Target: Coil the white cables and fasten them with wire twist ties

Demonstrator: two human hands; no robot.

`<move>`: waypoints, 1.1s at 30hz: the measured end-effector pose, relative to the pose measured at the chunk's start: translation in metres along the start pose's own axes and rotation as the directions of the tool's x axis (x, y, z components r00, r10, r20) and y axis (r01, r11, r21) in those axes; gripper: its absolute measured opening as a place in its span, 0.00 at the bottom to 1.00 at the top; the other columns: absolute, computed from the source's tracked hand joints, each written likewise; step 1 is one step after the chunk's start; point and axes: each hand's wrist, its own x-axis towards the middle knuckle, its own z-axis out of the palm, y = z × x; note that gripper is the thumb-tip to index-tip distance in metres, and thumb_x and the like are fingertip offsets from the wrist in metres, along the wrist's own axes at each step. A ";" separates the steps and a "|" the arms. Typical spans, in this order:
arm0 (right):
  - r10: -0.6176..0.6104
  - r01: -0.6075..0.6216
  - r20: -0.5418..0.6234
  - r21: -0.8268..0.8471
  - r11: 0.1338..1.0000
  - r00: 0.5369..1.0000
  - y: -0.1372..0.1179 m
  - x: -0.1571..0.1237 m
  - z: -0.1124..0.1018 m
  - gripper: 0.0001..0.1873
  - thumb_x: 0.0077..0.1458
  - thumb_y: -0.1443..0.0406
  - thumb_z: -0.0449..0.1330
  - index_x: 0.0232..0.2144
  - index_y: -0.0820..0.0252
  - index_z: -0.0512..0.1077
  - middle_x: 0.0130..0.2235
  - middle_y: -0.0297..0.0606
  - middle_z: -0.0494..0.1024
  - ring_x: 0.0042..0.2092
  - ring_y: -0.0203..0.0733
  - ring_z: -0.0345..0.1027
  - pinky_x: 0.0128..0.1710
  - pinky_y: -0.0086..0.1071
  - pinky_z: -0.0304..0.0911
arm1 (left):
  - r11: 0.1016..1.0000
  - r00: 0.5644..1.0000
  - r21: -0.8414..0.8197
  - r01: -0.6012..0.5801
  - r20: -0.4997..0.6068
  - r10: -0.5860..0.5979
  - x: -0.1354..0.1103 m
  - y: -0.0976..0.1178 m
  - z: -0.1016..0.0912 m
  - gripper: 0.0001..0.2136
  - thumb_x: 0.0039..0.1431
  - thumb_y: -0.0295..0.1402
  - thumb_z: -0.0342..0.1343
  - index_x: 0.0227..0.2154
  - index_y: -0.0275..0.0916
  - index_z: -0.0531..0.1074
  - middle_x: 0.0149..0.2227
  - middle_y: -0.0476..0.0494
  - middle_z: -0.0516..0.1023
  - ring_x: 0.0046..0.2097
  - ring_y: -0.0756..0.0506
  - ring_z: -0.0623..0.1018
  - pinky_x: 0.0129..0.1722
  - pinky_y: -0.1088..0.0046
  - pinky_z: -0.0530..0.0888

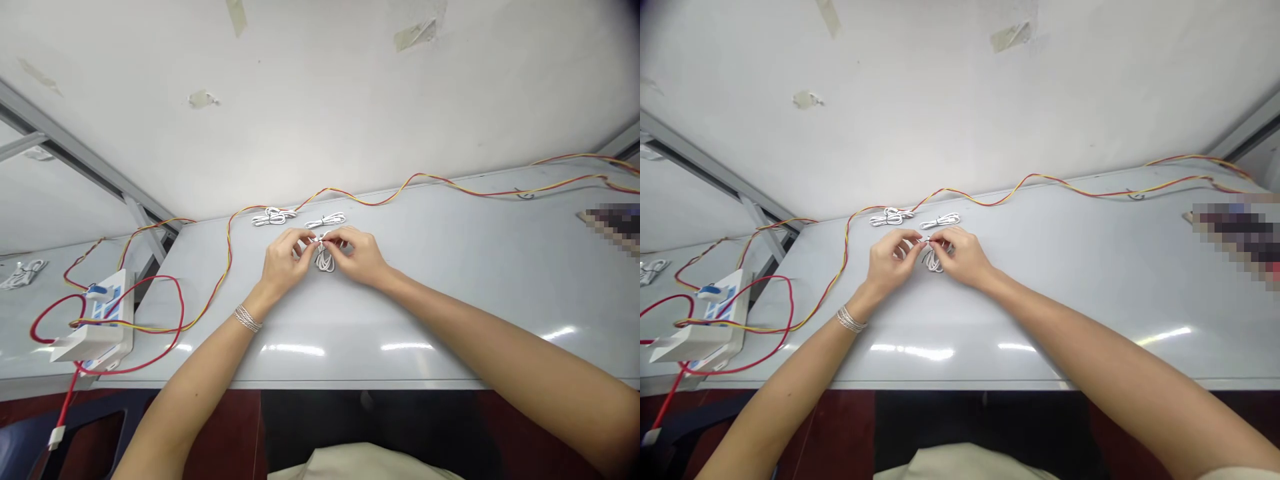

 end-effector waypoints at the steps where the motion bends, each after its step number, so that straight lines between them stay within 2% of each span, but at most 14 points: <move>1: 0.007 -0.007 0.001 0.002 1.000 1.000 0.000 0.000 0.000 0.04 0.58 0.68 0.60 0.34 0.58 0.76 0.33 0.38 0.81 0.34 0.41 0.73 0.35 0.35 0.69 | 1.000 1.000 0.019 -0.017 0.003 0.017 0.000 0.000 -0.001 0.07 0.63 0.37 0.58 0.38 0.38 0.74 0.36 0.46 0.79 0.29 0.53 0.73 0.31 0.75 0.71; 8: -0.018 0.018 0.013 0.015 1.000 1.000 -0.002 0.000 0.000 0.04 0.59 0.68 0.59 0.34 0.58 0.75 0.32 0.38 0.80 0.33 0.39 0.72 0.34 0.34 0.68 | 0.990 0.996 0.107 -0.093 0.010 0.092 0.001 -0.003 -0.003 0.09 0.66 0.36 0.54 0.37 0.38 0.76 0.38 0.44 0.78 0.33 0.51 0.75 0.31 0.76 0.70; 14: -0.106 0.107 0.019 -0.019 0.994 0.994 -0.004 0.001 -0.001 0.05 0.60 0.68 0.58 0.36 0.57 0.74 0.32 0.37 0.79 0.35 0.40 0.72 0.36 0.35 0.68 | 0.995 0.997 0.074 -0.062 0.059 0.058 0.001 -0.001 -0.001 0.09 0.67 0.33 0.51 0.38 0.38 0.76 0.39 0.42 0.79 0.36 0.50 0.77 0.34 0.76 0.72; 17: -0.118 0.119 0.027 -0.030 0.992 0.993 -0.004 0.001 -0.002 0.05 0.60 0.68 0.58 0.36 0.57 0.74 0.32 0.38 0.79 0.36 0.41 0.72 0.37 0.35 0.68 | 0.995 0.994 0.079 -0.061 0.100 0.053 0.001 -0.001 -0.001 0.10 0.68 0.32 0.49 0.38 0.38 0.75 0.39 0.42 0.80 0.39 0.48 0.79 0.36 0.74 0.73; 21: -0.114 0.115 0.035 -0.030 0.993 0.993 -0.004 0.002 -0.002 0.06 0.60 0.68 0.57 0.37 0.56 0.74 0.33 0.38 0.79 0.36 0.42 0.72 0.37 0.36 0.68 | 0.995 0.994 0.067 -0.070 0.088 0.064 -0.001 -0.002 0.000 0.09 0.67 0.30 0.49 0.40 0.38 0.76 0.37 0.43 0.82 0.37 0.48 0.80 0.37 0.73 0.73; 27: -0.112 0.114 0.038 -0.055 0.992 0.993 -0.003 0.001 -0.002 0.07 0.61 0.68 0.57 0.37 0.55 0.75 0.33 0.38 0.79 0.37 0.43 0.72 0.40 0.38 0.68 | 0.997 0.991 -0.035 0.064 0.123 -0.059 -0.001 0.002 0.001 0.09 0.65 0.31 0.52 0.39 0.37 0.77 0.32 0.45 0.82 0.31 0.50 0.78 0.32 0.75 0.72; 33: -0.113 0.117 0.032 -0.119 0.986 0.993 0.001 0.001 -0.002 0.07 0.60 0.70 0.56 0.35 0.57 0.74 0.33 0.39 0.78 0.37 0.44 0.71 0.39 0.39 0.67 | 0.949 0.930 -0.194 0.248 0.321 -0.178 0.001 -0.002 0.003 0.09 0.61 0.33 0.54 0.34 0.36 0.78 0.29 0.45 0.80 0.28 0.50 0.76 0.30 0.75 0.71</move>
